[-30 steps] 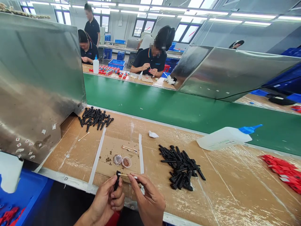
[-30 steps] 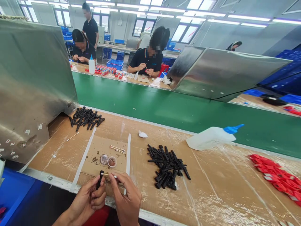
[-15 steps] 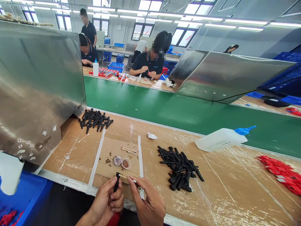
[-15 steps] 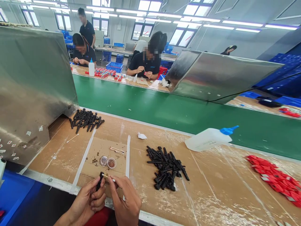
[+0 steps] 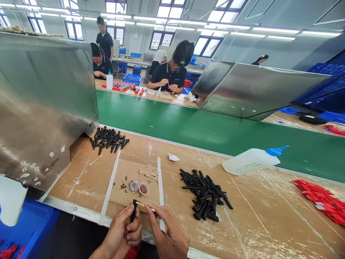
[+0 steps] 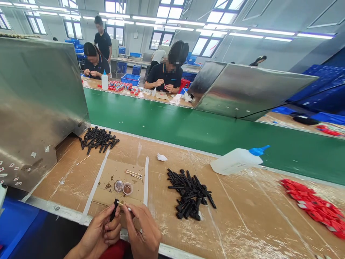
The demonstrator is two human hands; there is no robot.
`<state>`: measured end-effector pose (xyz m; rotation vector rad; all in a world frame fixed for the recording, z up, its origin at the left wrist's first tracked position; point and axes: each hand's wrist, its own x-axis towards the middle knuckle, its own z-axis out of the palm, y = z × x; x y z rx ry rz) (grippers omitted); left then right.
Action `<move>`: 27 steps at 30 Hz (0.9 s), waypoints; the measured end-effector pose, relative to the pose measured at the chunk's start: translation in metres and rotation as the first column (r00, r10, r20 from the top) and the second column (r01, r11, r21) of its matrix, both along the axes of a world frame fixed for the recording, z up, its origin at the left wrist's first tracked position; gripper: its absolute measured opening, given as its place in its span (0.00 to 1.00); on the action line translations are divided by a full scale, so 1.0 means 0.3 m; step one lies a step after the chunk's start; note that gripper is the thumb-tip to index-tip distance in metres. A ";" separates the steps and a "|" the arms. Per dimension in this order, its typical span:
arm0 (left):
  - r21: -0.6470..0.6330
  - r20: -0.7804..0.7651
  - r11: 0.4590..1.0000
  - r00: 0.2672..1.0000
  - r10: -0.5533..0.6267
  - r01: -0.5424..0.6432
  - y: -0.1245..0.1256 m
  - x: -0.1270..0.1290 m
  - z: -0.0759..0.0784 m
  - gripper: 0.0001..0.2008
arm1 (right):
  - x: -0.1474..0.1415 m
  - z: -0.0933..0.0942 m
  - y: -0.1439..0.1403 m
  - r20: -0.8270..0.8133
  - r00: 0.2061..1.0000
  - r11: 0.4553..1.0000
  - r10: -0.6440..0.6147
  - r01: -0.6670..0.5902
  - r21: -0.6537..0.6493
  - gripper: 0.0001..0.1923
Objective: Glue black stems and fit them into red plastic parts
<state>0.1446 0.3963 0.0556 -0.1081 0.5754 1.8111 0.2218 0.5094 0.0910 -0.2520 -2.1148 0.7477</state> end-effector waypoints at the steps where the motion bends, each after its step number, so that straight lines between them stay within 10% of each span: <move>1: 0.005 -0.004 1.000 1.000 -0.001 0.001 -0.001 0.000 -0.003 0.16 | 0.000 -0.005 -0.001 -0.003 1.000 1.000 0.000 0.000 -0.014 0.08; 6: 0.026 0.009 1.000 1.000 -0.005 0.004 -0.006 -0.003 -0.011 0.16 | 0.008 -0.053 0.001 0.025 0.998 0.956 -0.061 0.065 -0.287 0.04; 12: 0.056 0.017 0.998 1.000 -0.004 0.003 -0.005 -0.004 -0.021 0.16 | -0.018 -0.064 0.060 0.083 0.972 0.741 -0.219 0.221 -0.634 0.14; 21: 0.065 -0.033 0.998 0.999 0.011 -0.009 -0.023 -0.001 -0.006 0.18 | -0.069 -0.063 0.120 0.202 0.966 0.930 -0.160 0.216 -0.298 0.18; 27: 0.107 -0.082 0.991 0.994 -0.074 0.083 -0.056 0.047 0.027 0.20 | 0.052 -0.021 0.063 0.074 0.974 0.940 -0.212 0.225 -0.255 0.14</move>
